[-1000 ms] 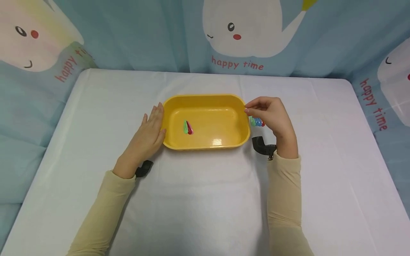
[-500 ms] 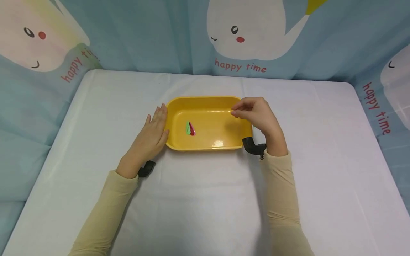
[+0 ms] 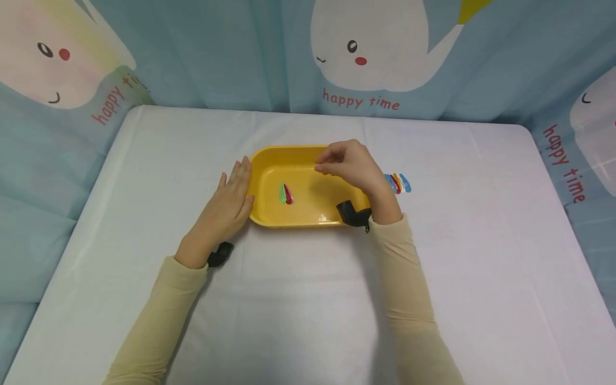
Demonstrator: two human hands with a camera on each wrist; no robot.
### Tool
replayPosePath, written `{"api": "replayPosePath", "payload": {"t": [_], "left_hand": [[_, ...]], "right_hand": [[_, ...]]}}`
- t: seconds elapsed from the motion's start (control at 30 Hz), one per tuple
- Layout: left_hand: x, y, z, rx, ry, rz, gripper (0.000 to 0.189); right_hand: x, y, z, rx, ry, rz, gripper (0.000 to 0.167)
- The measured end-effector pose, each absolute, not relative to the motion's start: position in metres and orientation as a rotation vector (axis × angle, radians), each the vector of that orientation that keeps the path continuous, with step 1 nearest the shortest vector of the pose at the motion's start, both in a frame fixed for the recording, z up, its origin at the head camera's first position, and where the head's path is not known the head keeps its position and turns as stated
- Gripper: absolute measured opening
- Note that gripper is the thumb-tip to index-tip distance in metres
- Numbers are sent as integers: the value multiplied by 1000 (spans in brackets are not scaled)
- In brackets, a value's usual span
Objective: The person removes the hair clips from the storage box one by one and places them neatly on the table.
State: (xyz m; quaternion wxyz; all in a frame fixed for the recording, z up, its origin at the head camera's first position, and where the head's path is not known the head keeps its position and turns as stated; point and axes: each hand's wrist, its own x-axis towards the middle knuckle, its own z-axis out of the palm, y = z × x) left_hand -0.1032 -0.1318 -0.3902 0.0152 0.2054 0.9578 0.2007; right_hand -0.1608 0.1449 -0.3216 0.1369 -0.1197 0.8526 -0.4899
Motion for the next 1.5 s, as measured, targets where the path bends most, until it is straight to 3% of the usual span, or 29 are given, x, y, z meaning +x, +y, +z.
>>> {"api": "replayPosePath", "payload": {"t": [1.5], "left_hand": [[-104, -132, -392, 655, 2993, 617, 62]], "right_hand": [[-203, 83, -369, -417, 2250, -1051, 9]]}}
